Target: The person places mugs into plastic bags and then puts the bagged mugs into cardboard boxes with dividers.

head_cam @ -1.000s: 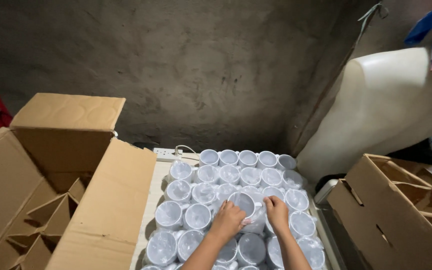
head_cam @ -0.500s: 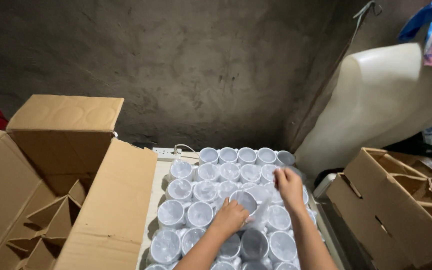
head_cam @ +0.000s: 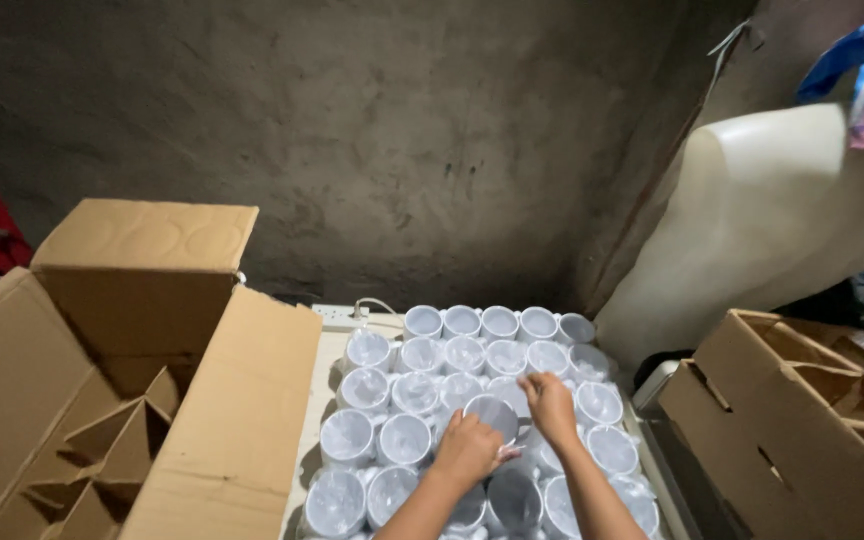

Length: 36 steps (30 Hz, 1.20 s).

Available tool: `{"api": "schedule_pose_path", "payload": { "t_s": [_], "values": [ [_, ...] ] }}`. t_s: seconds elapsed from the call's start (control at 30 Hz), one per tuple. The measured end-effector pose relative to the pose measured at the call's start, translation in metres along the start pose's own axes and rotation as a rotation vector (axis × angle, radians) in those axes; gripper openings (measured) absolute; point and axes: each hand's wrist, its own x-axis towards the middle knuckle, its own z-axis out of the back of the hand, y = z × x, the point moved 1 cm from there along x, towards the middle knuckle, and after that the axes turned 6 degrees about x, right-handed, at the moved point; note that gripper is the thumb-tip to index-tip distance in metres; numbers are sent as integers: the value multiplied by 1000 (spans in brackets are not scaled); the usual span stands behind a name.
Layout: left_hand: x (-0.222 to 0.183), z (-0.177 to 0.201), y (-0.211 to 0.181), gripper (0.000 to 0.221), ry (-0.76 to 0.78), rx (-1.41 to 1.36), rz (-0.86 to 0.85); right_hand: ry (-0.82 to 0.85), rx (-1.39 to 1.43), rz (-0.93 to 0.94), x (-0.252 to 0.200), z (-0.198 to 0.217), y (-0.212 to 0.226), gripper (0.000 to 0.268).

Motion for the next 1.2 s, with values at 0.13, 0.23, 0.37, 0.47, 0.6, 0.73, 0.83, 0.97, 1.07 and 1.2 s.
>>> {"api": "schedule_pose_path", "payload": {
  "t_s": [0.13,0.23,0.37,0.47,0.6,0.73,0.83,0.97,1.07,1.2],
  "values": [
    [2,14,-5,53,92,7,14,-62,45,42,-5,25,35,25],
    [3,12,-5,55,43,18,19,25,445,-181,-14,48,55,21],
    [-1,2,-5,32,-38,30,29,-77,653,-77,-43,56,24,22],
    [0,6,-7,36,-60,1,39,-162,349,-54,-73,29,-47,27],
    [-1,-21,1,38,-89,-14,59,-112,95,256,-99,-5,-68,55],
    [1,-23,4,31,-37,-63,101,42,188,340,-102,10,5,57],
    [3,-19,0,20,38,-89,188,183,68,502,-100,22,44,63],
    [0,-14,-5,32,20,-149,260,319,-165,501,-96,21,52,63],
    [-3,-6,-11,48,-85,-186,232,374,-184,513,-91,20,51,55],
    [3,30,-29,71,-224,103,184,416,-163,550,-85,16,43,49]
  ]
}}
